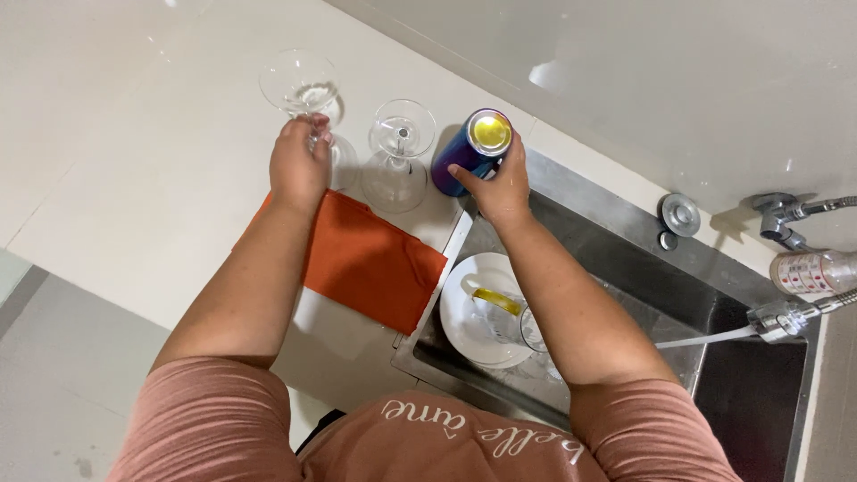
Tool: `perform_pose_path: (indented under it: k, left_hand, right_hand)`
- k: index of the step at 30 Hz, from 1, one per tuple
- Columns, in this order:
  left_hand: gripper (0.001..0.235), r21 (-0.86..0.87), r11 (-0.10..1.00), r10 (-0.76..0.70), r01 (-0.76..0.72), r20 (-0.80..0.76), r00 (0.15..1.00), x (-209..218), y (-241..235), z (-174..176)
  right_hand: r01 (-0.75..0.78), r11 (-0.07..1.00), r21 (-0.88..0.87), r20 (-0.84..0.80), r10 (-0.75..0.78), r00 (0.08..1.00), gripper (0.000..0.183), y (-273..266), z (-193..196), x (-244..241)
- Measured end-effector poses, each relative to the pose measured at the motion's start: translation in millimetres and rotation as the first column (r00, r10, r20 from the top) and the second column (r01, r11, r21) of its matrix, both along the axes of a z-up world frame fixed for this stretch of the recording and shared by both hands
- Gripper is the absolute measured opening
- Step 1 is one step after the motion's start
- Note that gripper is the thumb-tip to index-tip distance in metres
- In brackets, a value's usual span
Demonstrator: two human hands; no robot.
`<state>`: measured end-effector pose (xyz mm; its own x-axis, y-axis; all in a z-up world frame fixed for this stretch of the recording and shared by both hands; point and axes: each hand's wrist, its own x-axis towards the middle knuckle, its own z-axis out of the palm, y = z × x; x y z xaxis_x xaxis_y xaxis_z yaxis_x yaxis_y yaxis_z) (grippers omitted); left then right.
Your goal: Wash several drinking glasses and a plastic pitcher in a sink and place them on a towel to dry.
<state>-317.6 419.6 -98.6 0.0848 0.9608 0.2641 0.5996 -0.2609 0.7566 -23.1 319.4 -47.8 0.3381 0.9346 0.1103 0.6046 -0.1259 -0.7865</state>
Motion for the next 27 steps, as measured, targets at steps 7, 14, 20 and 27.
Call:
perform_pose_path:
  k: [7, 14, 20, 27]
  left_hand:
    - [0.02, -0.099, 0.995, 0.009, -0.004, 0.048, 0.999, 14.8, 13.1, 20.8]
    - [0.023, -0.078, 0.997, 0.013, -0.012, 0.018, 1.0, 18.7, 15.3, 3.2]
    - [0.062, -0.011, 0.997, -0.08, 0.079, -0.063, 0.995, -10.2, -1.1, -17.6]
    - [0.042, 0.021, 0.996, -0.081, 0.082, -0.039, 0.996, -76.3, -89.8, 44.6]
  right_hand:
    - [0.018, 1.0, -0.006, -0.018, -0.018, 1.0, 0.098, 11.4, -6.0, -6.3]
    - [0.021, 0.999, -0.043, 0.03, -0.02, 0.999, 0.103, 15.2, -10.5, -4.7]
    - [-0.031, 0.999, -0.017, -0.06, 0.03, 0.998, 0.125, -10.7, 7.4, 12.6]
    - [0.172, 0.943, 0.286, -0.056, -0.163, 0.985, 0.045, -187.1, 50.5, 97.5]
